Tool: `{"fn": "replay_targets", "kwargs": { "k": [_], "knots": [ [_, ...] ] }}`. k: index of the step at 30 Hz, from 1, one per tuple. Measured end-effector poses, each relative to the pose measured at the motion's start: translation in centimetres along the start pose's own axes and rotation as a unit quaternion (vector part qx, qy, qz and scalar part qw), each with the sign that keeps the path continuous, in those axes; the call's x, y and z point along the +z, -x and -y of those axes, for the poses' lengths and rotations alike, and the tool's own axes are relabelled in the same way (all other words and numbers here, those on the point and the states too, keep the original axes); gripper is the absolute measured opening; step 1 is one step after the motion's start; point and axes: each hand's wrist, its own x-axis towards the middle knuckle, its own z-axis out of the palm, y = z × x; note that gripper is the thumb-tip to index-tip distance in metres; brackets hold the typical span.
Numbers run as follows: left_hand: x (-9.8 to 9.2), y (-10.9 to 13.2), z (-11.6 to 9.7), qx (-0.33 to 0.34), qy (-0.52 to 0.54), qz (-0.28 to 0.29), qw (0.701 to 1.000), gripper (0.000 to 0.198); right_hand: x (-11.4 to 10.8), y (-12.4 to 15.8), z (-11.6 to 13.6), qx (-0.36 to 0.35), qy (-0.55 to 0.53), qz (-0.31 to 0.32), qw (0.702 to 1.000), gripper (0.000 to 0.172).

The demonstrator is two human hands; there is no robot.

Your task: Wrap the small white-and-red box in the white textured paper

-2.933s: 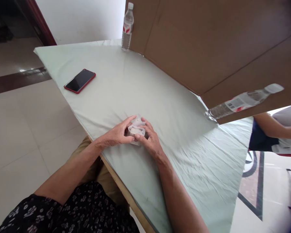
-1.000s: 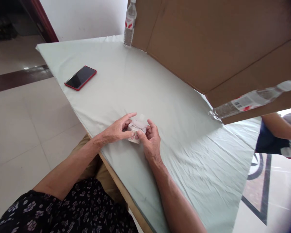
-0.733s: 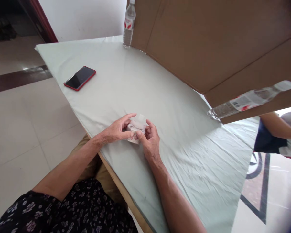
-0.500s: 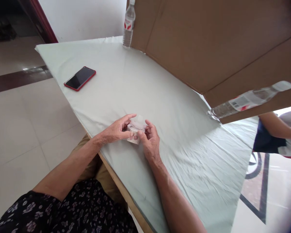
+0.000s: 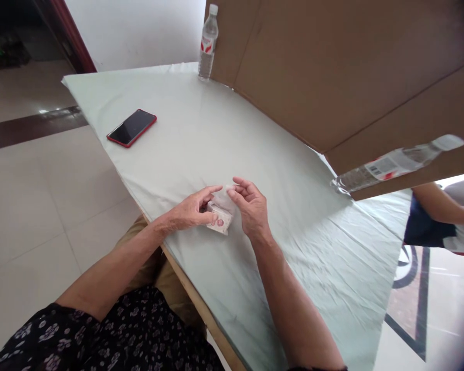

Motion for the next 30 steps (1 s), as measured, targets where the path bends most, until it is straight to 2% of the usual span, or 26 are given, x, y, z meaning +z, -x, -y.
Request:
{"fn": "replay_targets", "kwargs": {
  "k": [4,8,12,16,21,23,26,28,30],
  "knots": [
    [0.0,-0.2,0.1,0.001,-0.042,-0.029,0.999,0.087,0.0,0.1,0.5,-0.051,0.053,0.006,0.997,0.033],
    [-0.1,-0.2,0.0,-0.001,-0.076,-0.046,0.996,0.074,0.1,1.9,1.1,-0.120,0.152,-0.007,0.981,0.024],
    [-0.2,-0.2,0.0,0.016,-0.092,-0.041,0.995,0.054,0.2,4.2,1.0,-0.220,0.270,-0.025,0.937,0.023],
    [-0.3,-0.2,0.1,0.030,-0.122,-0.035,0.991,0.048,0.0,5.2,0.0,-0.317,0.339,-0.026,0.885,0.022],
    [-0.2,-0.1,-0.2,0.048,-0.182,-0.041,0.981,0.042,-1.1,5.2,-1.0,-0.340,0.411,0.038,0.845,0.027],
    [-0.1,-0.1,-0.2,0.060,-0.203,-0.047,0.976,0.041,-1.6,5.3,-1.2,-0.344,0.417,0.060,0.839,0.031],
    [0.0,-0.1,0.1,0.097,-0.243,-0.087,0.961,0.037,-2.0,5.7,-1.4,-0.362,0.406,0.084,0.835,0.037],
    [0.0,-0.2,0.4,0.112,-0.262,-0.117,0.952,0.035,-2.0,6.0,-1.4,-0.368,0.400,0.084,0.835,0.037],
    [0.0,-0.2,0.6,0.113,-0.261,-0.127,0.950,0.034,-2.1,6.1,-1.4,-0.370,0.390,0.044,0.842,0.038]
  ]
}}
